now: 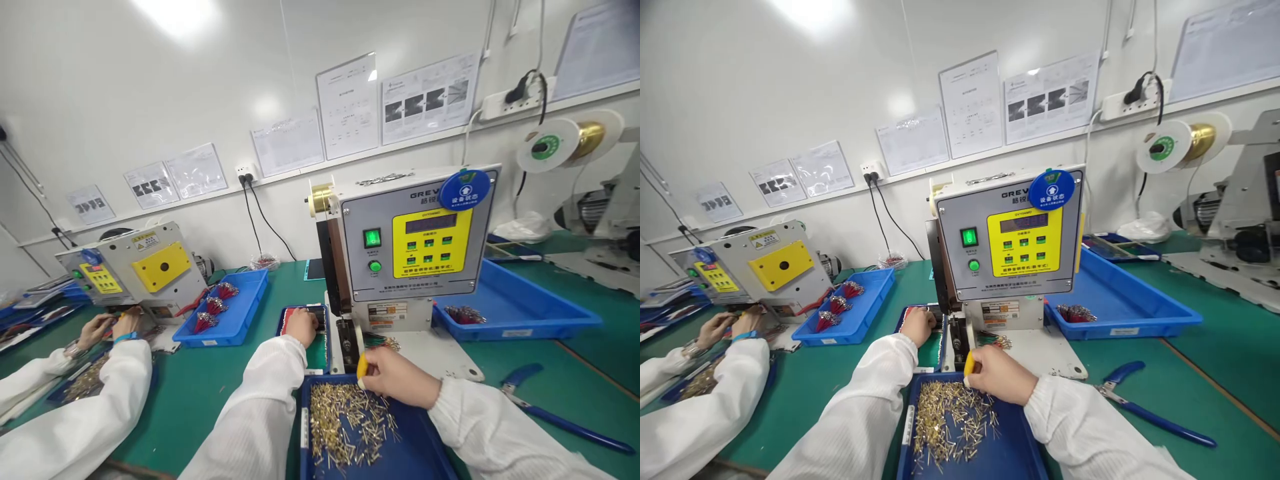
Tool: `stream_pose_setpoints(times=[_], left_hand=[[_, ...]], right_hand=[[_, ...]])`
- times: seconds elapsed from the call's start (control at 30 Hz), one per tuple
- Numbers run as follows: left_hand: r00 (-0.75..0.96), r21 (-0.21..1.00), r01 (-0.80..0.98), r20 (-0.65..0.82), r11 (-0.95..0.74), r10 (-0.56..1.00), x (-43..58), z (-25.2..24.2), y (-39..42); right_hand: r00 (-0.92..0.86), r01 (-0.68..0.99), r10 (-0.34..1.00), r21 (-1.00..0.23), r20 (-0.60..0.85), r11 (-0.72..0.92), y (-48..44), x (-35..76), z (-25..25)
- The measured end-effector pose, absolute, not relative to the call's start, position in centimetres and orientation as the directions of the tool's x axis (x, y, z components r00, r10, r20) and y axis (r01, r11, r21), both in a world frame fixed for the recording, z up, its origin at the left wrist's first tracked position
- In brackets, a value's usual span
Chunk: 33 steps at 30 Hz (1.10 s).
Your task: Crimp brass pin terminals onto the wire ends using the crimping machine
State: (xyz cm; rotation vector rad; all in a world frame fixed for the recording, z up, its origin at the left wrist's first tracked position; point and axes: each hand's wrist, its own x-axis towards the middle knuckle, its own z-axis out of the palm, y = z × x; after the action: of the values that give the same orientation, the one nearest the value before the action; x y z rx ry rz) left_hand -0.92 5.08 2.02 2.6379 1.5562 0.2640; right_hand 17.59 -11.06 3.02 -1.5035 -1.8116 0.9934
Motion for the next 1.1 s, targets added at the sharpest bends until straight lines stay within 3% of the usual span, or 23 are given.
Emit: stream_pose_setpoints(times=[0.13,0.43,0.53,0.73,0.8,0.97,1.1], left_hand=[[0.478,0.147,0.861,0.092,-0.487,0.873,-0.9,2.4,5.4],[0.395,0.204,0.886,0.14,-0.417,0.908,-1.0,1.4,4.8],[0.378,0.223,0.885,0.166,-0.408,0.911,-1.0,1.1,4.7],[0.376,0.251,0.873,0.199,-0.418,0.905,-0.9,0.7,5.0],[0.388,0.266,0.85,0.271,-0.456,0.881,-1.0,0.9,4.8],[0.441,0.3,0.691,0.546,-0.657,0.713,-0.7,1.4,2.9],[0.447,0.27,0.562,0.696,-0.782,0.562,-0.1,1.8,1.2]], right_hand=[[-0.303,0.522,0.945,-0.851,-0.124,0.056,-10.1,17.6,5.7],[-0.457,0.245,0.866,-0.965,-0.205,-0.099,-6.7,19.3,9.0],[-0.405,0.112,0.896,-0.983,-0.18,-0.147,-6.2,19.7,7.8],[-0.15,-0.12,0.988,-0.992,-0.027,-0.045,-5.6,19.3,5.5],[-0.112,-0.093,0.994,-0.995,-0.014,-0.025,-5.5,19.0,5.3],[0.006,0.158,1.0,-0.987,0.025,0.024,-5.2,18.9,4.8],[-0.015,0.16,0.999,-0.986,0.037,0.039,-5.0,19.1,4.4]])
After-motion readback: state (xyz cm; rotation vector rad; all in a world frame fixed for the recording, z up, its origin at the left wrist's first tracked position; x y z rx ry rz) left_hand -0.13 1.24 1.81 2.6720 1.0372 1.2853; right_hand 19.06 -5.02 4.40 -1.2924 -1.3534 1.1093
